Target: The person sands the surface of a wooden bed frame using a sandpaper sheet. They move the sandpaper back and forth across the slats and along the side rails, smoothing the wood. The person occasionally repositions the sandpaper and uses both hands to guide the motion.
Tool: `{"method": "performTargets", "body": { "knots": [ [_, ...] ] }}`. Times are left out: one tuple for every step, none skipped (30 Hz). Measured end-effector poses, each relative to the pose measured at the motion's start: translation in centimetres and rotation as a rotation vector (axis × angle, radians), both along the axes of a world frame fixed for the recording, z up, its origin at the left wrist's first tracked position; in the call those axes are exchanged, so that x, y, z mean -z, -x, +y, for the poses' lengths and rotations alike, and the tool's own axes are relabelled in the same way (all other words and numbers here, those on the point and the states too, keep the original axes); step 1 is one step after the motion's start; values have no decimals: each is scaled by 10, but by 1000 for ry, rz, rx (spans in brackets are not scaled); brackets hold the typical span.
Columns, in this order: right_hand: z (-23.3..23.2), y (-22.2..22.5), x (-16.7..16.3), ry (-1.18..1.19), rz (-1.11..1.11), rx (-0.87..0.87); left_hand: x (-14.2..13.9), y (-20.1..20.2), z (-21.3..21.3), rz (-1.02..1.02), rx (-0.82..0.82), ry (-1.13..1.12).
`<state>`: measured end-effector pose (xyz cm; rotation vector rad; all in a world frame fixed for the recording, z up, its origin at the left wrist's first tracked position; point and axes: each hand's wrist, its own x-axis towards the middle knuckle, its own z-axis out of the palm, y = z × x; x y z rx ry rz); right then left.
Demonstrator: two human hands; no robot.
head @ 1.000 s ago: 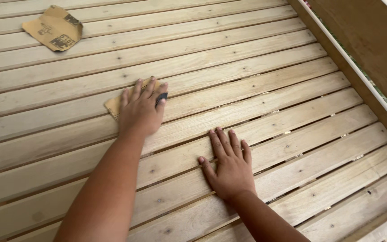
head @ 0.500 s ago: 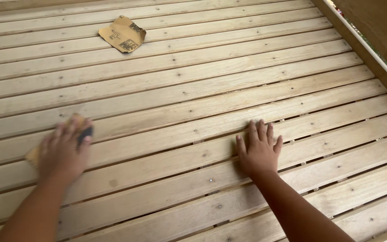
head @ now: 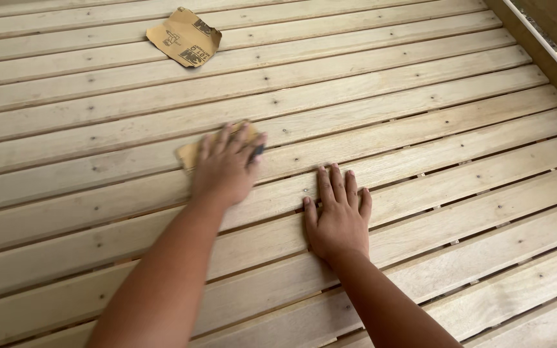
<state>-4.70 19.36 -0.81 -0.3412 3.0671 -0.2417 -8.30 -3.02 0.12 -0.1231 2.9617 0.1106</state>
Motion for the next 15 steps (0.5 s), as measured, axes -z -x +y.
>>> {"method": "performTargets", "body": {
  "knots": [
    [0, 0, 1, -3, -6, 2, -3, 16, 24, 18, 47, -24],
    [1, 0, 2, -11, -6, 5, -7, 30, 47, 36, 94, -47],
    [1, 0, 3, -16, -6, 9, -10, 42, 73, 36, 128, -60],
    [2, 0, 4, -22, -3, 14, -10, 51, 90, 39, 163, -73],
    [3, 0, 5, -16, 3, 20, -8, 55, 98, 59, 160, -87],
    [4, 0, 6, -11, 12, 25, -5, 58, 104, 80, 156, -101],
    [4, 0, 7, -4, 20, 25, -3, 58, 103, 101, 148, -113],
    [5, 0, 7, -9, 15, 20, 0, 55, 98, 95, 166, -101],
    [5, 0, 7, -13, 15, 16, 1, 52, 86, 93, 186, -87],
    [5, 1, 7, -18, 13, 9, 2, 48, 70, 90, 203, -74],
    [5, 0, 6, -24, 8, 16, 3, 39, 52, 95, 173, -75],
    [5, 0, 6, -26, 4, 21, 2, 29, 30, 101, 141, -71],
    [4, 0, 5, -26, 3, 30, 0, 17, 5, 108, 95, -65],
    [3, 0, 4, -29, 2, 32, -1, 4, -20, 113, 52, -61],
    [3, 0, 4, -34, -1, 33, 0, -11, -47, 117, -15, -23]
  ]
}}
